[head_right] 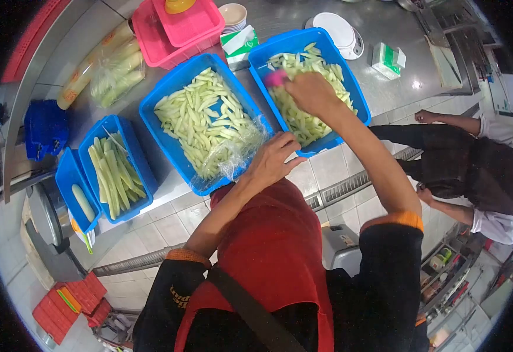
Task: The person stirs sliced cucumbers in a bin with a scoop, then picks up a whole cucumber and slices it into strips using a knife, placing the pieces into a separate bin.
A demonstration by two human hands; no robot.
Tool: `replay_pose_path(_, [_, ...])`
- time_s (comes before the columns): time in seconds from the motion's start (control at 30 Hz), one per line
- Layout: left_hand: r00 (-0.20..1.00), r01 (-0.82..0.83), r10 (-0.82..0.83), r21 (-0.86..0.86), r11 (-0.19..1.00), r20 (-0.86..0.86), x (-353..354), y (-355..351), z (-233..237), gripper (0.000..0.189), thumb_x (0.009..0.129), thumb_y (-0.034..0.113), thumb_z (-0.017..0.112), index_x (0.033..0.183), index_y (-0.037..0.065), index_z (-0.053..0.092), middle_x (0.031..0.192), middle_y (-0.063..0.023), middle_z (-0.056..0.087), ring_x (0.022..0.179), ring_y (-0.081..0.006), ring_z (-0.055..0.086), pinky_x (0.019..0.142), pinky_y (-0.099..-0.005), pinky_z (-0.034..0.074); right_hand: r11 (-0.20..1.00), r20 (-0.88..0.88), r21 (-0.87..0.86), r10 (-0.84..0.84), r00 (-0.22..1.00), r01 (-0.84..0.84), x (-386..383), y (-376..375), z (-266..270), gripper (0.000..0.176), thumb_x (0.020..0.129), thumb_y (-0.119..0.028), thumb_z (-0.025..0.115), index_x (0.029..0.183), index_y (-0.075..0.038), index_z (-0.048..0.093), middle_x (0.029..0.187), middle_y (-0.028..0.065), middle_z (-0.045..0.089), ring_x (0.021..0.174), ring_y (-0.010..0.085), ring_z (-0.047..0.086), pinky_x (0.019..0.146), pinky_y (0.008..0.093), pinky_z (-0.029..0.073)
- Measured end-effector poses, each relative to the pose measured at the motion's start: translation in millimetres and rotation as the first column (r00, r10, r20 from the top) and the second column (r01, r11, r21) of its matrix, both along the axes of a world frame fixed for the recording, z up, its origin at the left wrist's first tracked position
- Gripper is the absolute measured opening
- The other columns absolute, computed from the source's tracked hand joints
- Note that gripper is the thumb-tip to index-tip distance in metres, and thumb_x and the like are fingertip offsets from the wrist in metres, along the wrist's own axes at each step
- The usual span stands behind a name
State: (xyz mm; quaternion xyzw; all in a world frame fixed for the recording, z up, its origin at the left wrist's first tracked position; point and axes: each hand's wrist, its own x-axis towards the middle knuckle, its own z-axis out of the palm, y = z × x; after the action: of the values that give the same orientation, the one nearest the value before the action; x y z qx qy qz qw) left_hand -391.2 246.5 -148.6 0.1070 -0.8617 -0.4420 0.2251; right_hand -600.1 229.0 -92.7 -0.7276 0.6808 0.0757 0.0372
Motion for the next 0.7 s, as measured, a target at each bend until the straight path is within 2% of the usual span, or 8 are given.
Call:
replay_pose_path(0.13, [1.000,-0.006,0.006,0.008,1.000,-0.011,-0.3,0.9,-0.3,0.026,0.079,0.018,0.077,0.094,0.001,0.064,0.101,-0.0110,0.058,0.098,-0.0303,0.059,0.084,-0.0403,0.051,1.000,0.056,-0.002,-0.017,0.998,0.017,-4.3,60.6,37.6,0.034,0.079,-0.008,0.060,0.112,-0.007,0.069,0.074,0.0175,0.066,0.069,0.0356,0.067,0.063,0.0459,0.053])
replay_pose_path(0.2, [0.999,-0.013,0.013,0.007,1.000,-0.033,-1.4,0.7,-2.5,0.026,0.079,0.018,0.077,0.095,0.002,0.064,0.101,-0.0108,0.058,0.098,-0.0302,0.059,0.083,-0.0403,0.051,0.983,0.034,-0.085,-0.162,0.986,0.164,2.2,81.7,85.3,0.036,0.079,-0.007,0.062,0.114,-0.009,0.069,0.072,0.0173,0.066,0.068,0.0351,0.067,0.061,0.0459,0.052])
replay_pose_path(0.27, [0.999,-0.020,0.020,0.010,1.000,-0.037,1.2,2.6,-3.8,0.026,0.079,0.018,0.077,0.095,0.002,0.064,0.100,-0.0106,0.058,0.097,-0.0301,0.059,0.083,-0.0402,0.051,0.952,0.088,-0.024,-0.302,0.949,0.305,21.7,99.1,136.1,0.029,0.081,-0.005,0.062,0.108,-0.010,0.071,0.065,0.0142,0.063,0.065,0.0333,0.066,0.057,0.0428,0.051])
replay_pose_path(0.33, [1.000,-0.021,0.021,-0.007,1.000,0.022,0.2,2.0,1.4,0.026,0.078,0.017,0.077,0.095,0.002,0.064,0.098,-0.0104,0.058,0.095,-0.0302,0.059,0.081,-0.0399,0.051,0.985,0.079,0.137,-0.116,0.990,0.105,16.8,125.8,115.6,0.018,0.083,-0.010,0.065,0.100,-0.010,0.073,0.066,0.0162,0.063,0.059,0.0355,0.064,0.053,0.0449,0.048])
replay_pose_path(0.4, [1.000,-0.012,0.012,-0.001,1.000,0.005,0.6,2.8,3.2,0.025,0.077,0.016,0.077,0.094,0.002,0.064,0.098,-0.0106,0.058,0.094,-0.0304,0.059,0.081,-0.0397,0.051,0.981,0.113,-0.053,-0.178,0.978,0.185,26.7,132.3,56.4,0.012,0.083,-0.012,0.066,0.093,-0.009,0.072,0.066,0.0183,0.063,0.058,0.0367,0.063,0.053,0.0465,0.047])
replay_pose_path(0.43, [1.000,-0.017,0.018,0.008,1.000,-0.011,0.0,1.5,3.6,0.025,0.077,0.015,0.078,0.093,0.002,0.064,0.097,-0.0107,0.058,0.093,-0.0306,0.059,0.080,-0.0396,0.051,0.979,0.115,-0.065,-0.184,0.976,0.193,22.4,127.8,42.1,0.012,0.083,-0.012,0.066,0.093,-0.009,0.072,0.066,0.0183,0.063,0.058,0.0367,0.063,0.053,0.0465,0.047])
replay_pose_path(0.53, [1.000,-0.017,0.016,-0.019,1.000,-0.017,-1.8,2.2,2.3,0.025,0.075,0.012,0.078,0.092,0.002,0.064,0.095,-0.0115,0.058,0.091,-0.0311,0.059,0.078,-0.0399,0.051,0.917,0.257,-0.158,-0.319,0.912,0.365,3.2,105.7,5.6,0.010,0.083,-0.013,0.066,0.088,-0.005,0.071,0.065,0.0210,0.061,0.059,0.0388,0.063,0.054,0.0480,0.047])
replay_pose_path(0.7, [0.999,-0.003,0.001,-0.035,0.999,-0.044,-2.5,2.7,8.2,0.025,0.074,0.009,0.079,0.092,0.001,0.064,0.094,-0.0121,0.058,0.089,-0.0319,0.060,0.076,-0.0402,0.051,0.806,0.305,-0.335,-0.397,0.866,0.488,-22.8,75.7,-15.3,0.012,0.084,-0.014,0.066,0.088,-0.004,0.071,0.065,0.0220,0.061,0.060,0.0402,0.063,0.055,0.0474,0.048])
